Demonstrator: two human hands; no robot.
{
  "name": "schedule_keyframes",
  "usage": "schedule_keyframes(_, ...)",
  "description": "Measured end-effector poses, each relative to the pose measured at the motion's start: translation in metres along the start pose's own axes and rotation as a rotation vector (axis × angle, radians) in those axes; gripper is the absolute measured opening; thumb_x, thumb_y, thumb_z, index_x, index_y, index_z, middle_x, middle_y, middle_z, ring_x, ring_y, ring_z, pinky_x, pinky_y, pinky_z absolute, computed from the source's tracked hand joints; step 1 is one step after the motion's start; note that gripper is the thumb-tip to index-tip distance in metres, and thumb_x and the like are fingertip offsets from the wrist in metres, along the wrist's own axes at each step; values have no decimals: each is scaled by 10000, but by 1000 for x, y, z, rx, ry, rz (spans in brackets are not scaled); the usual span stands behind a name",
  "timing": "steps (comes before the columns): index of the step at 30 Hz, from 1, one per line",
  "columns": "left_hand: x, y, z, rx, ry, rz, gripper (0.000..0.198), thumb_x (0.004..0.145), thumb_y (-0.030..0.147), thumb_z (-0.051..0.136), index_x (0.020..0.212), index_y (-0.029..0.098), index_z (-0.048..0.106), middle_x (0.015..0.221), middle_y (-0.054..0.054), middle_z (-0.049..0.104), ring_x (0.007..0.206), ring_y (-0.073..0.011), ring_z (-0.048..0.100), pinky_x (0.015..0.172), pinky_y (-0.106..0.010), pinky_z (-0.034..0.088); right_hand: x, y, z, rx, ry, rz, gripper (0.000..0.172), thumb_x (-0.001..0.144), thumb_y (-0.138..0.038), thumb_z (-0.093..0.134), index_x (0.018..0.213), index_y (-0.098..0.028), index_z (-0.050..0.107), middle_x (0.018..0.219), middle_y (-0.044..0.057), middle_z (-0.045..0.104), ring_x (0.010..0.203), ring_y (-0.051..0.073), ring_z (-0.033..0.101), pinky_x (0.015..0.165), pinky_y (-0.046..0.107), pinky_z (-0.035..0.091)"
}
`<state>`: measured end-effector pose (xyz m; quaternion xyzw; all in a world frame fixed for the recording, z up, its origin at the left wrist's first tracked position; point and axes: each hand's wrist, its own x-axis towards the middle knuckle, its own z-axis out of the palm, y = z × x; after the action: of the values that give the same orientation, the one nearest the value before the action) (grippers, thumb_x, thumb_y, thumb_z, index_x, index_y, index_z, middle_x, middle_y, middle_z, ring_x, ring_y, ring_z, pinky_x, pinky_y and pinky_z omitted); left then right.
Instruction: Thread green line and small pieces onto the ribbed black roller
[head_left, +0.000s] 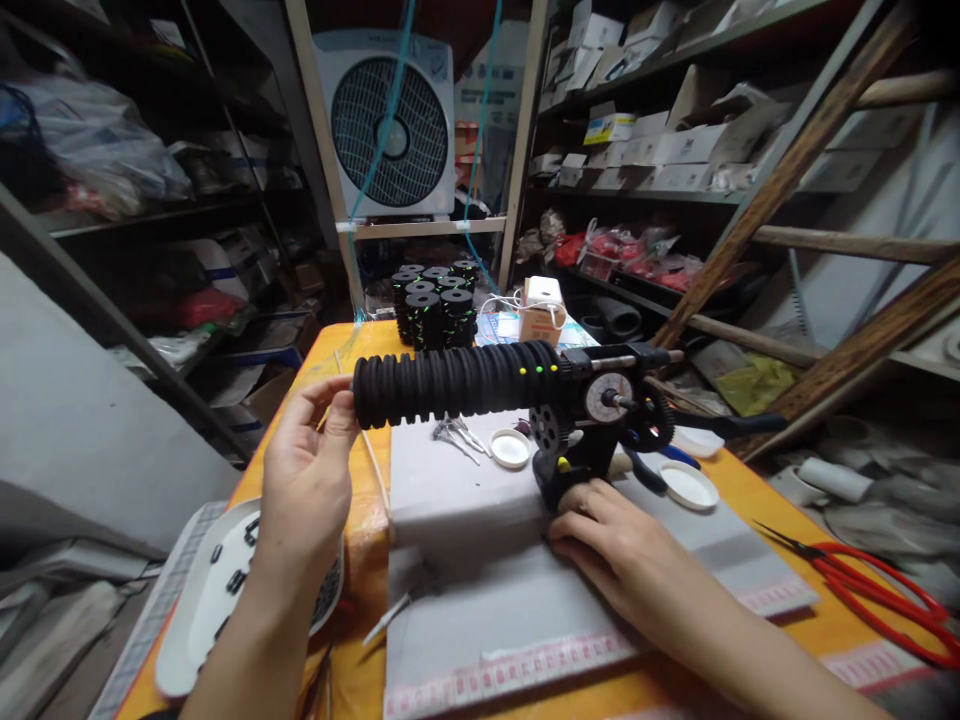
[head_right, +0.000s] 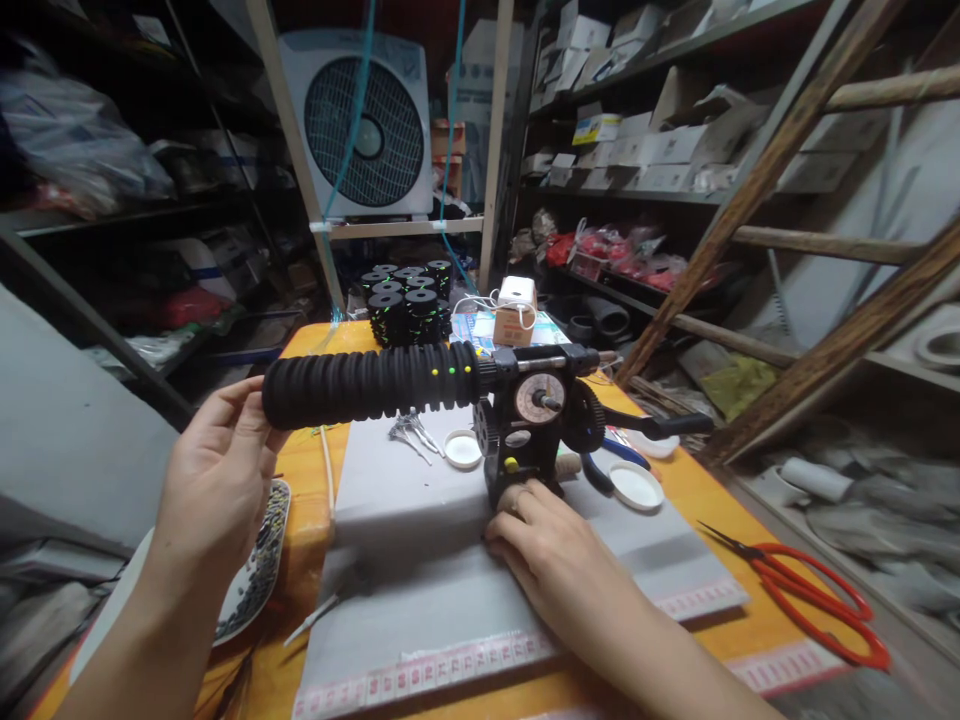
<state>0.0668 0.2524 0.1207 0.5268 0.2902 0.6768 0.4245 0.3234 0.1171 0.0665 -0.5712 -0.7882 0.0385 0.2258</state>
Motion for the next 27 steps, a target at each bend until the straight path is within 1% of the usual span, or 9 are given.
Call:
schedule_keyframes(5, 0, -1, -1, 1, 2, 4, 198, 878, 381, 721, 1014, 238, 706, 986, 15, 700, 971, -131, 645, 859, -221, 505, 1, 2, 0, 23, 5, -36, 193, 923, -82, 600, 1018, -208, 712, 969, 74, 631, 911, 228, 599, 763, 355, 537)
schedule_keyframes(9, 1, -1, -1, 6, -2, 1, 200, 879, 380, 718, 1019, 238, 698, 1000, 6, 696, 960, -145, 645, 854, -244, 504, 2, 1, 5, 16, 14, -93, 193, 951, -88, 556, 972, -202, 711, 942, 70, 633, 899, 222, 582, 739, 333, 529)
schedule_keyframes(14, 0, -1, 0, 32, -1, 9, 229, 877, 400, 711, 1028, 230, 689, 1021, -15, 691, 999, -179, 644, 903, -292, 499, 0, -6, 9, -24, 48, -150, 235, 974, -47, 440, 952, -153, 649, 927, 101, 615, 870, 240, 551, 726, 372, 504)
schedule_keyframes(17, 0, -1, 0, 42, 0, -3, 255, 880, 416, 702, 1045, 223, 679, 1036, -25, 691, 994, -183, 644, 922, -312, 494, 5, -14, -2, -24, 67, -191, 215, 984, -50, 418, 968, -154, 606, 926, 95, 611, 847, 223, 551, 728, 365, 495)
schedule_keyframes(20, 0, -1, 0, 44, 6, -24, 277, 878, 435, 700, 1051, 220, 671, 1008, -25, 687, 985, -185, 646, 906, -314, 492, 20, -27, -26, 7, 99, -260, 202, 1001, -70, 399, 963, -173, 568, 912, 62, 621, 823, 188, 565, 731, 332, 492)
schedule_keyframes(22, 0, -2, -1, 46, 10, -34, 282, 877, 441, 700, 1049, 221, 667, 997, -23, 682, 981, -183, 644, 900, -313, 487, 37, -36, -48, 46, 179, -311, 176, 998, -81, 437, 973, -194, 570, 897, 34, 645, 822, 165, 598, 730, 303, 501)
schedule_keyframes(24, 0, -2, -1, 43, 8, -40, 285, 876, 441, 700, 1052, 221, 661, 998, -26, 678, 982, -186, 643, 903, -317, 485, 57, -44, -68, 75, 388, -343, 142, 968, -90, 534, 996, -215, 594, 904, 13, 687, 837, 149, 650, 771, 284, 527)
schedule_keyframes(26, 0, -1, -1, 39, 0, -45, 290, 876, 439, 698, 1059, 219, 655, 1005, -31, 675, 994, -192, 642, 914, -324, 484, 77, -48, -82, 41, 605, -350, 136, 942, -97, 593, 976, -226, 618, 923, 19, 712, 864, 161, 682, 816, 304, 548)
schedule_keyframes(27, -1, 0, -1, 40, -3, -44, 291, 876, 439, 698, 1060, 218, 653, 1006, -32, 674, 998, -194, 641, 916, -324, 483, 86, -50, -86, 7, 664, -352, 131, 935, -98, 604, 960, -225, 626, 943, 31, 716, 888, 173, 688, 832, 322, 554)
